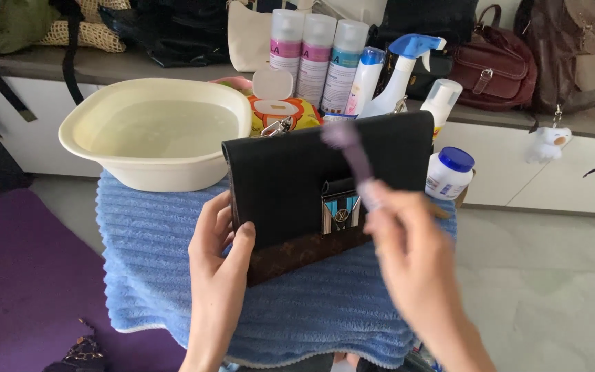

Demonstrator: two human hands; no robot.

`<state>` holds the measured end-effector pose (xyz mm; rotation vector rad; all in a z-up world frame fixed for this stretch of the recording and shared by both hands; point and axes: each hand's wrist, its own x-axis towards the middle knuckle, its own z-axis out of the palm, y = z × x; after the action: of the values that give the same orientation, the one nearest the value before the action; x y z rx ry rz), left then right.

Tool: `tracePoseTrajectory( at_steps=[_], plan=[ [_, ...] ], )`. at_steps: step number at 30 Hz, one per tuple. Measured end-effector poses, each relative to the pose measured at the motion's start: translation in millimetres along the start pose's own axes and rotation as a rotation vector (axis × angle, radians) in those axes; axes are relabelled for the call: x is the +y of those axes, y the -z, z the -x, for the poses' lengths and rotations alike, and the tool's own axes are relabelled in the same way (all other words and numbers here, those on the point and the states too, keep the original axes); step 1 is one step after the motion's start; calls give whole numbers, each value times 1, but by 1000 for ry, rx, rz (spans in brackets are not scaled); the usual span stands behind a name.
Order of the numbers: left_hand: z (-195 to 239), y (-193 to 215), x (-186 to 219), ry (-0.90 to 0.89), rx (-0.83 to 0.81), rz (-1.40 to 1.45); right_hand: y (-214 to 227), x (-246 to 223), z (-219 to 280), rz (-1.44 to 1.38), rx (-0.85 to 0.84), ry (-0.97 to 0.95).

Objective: Cleaning a leather handbag using a toothbrush for the hardware, a lime for the leather surface, and a cloth for wiping and polishing.

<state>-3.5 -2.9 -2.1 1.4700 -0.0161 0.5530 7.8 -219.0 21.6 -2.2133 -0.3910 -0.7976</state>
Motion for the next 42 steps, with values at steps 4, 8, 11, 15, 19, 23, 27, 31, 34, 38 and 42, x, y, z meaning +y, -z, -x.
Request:
tracePoseTrajectory(
  at_steps=[4,8,11,15,19,23,27,31,34,38,42],
  plan=[
    [-2,-1,-1,12,-2,46,29,43,-12,121,202,-90],
    [-2,-4,-6,14,35,64,62,64,-16,423,121,-369],
    [1,-5,1,46,40,40,60,83,-17,463,20,-409],
    [2,-3,-3,-37,-29,-48,39,99,-28,221,-129,-434],
    [1,2,-14,-202,-74,-72,26,116,-39,130,-172,-348],
    [6,2,-14,-238,-105,-74,28,122,-53,94,-237,-278],
    [11,-7,11,-198,-180,46,39,126,-69,65,-311,-202],
    [4,-3,12,-489,-179,-97,46,127,-85,42,-373,-148],
    [0,-3,6,-659,-243,-117,52,120,-105,13,-432,-103],
    [6,-2,-6,-1016,-164,-345,58,98,-140,415,-452,-289],
    [13,12,-2,-861,-120,-248,48,67,-158,579,-478,-268]
  ],
)
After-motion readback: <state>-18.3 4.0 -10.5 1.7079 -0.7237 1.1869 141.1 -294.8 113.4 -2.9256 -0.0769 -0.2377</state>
